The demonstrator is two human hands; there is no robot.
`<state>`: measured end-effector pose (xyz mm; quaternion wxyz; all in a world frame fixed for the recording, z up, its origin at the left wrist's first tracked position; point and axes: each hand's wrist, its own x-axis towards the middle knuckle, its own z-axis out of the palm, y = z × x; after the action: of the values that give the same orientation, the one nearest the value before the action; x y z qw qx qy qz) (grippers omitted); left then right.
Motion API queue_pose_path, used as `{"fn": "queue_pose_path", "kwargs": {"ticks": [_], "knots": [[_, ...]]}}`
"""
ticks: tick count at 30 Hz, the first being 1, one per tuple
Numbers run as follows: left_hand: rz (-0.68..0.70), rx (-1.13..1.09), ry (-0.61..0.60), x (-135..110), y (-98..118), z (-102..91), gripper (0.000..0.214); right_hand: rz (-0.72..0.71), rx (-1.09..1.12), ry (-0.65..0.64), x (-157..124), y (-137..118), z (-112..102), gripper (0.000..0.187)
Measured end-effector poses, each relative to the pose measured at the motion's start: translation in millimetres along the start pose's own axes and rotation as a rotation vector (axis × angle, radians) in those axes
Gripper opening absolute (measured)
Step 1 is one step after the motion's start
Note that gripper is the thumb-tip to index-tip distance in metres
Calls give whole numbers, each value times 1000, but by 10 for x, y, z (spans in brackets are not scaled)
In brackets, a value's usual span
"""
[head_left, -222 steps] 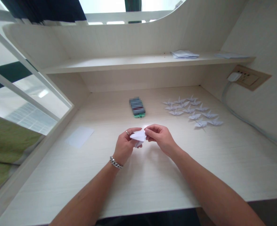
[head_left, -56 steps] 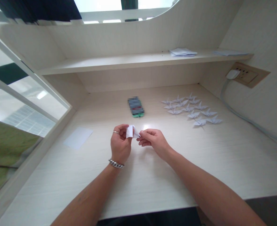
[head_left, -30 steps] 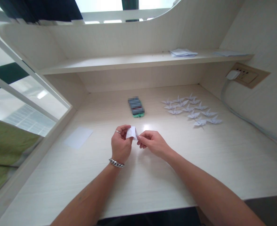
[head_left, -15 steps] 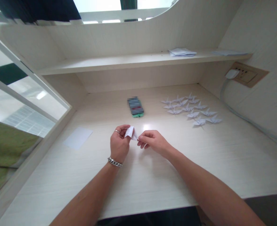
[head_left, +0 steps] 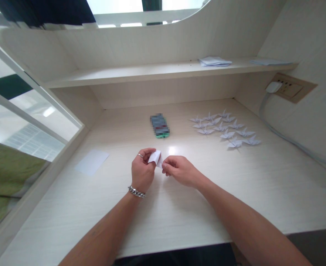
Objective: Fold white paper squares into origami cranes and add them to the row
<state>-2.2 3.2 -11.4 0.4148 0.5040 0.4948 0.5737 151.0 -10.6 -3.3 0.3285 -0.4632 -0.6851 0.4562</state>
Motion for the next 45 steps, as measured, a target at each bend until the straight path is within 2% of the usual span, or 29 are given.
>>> {"fn": "queue_pose_path", "kwargs": {"ticks": [3,7,9,15,20,24,30,39,45], "knots": [[-6,-18,-17,3,3,-6,28,39,3,5,16,5,-34,19],[-21,-34,-99,-20,10,7,28,10,204,212,46,38,-34,20],[-11,-29,-145,-39,21,21,27,-15,311,262,64,63,-17,20],[40,-2,-229,-77,61,36,22,-12,528,310,89,80,-4,19],[117,-47,-286,-85,40,15,29,58,627,333,84,50,-33,14],[162,-15,-275,-79,29,-3,17,45,620,313,89,69,-42,15],[112,50,-252,-74,69,-16,13,-20,522,272,85,89,-60,14],[27,51,-267,-46,90,-33,14,-40,376,246,60,64,-100,14],[-77,63,-291,-16,86,-19,24,25,371,183,82,98,-97,19]]}}
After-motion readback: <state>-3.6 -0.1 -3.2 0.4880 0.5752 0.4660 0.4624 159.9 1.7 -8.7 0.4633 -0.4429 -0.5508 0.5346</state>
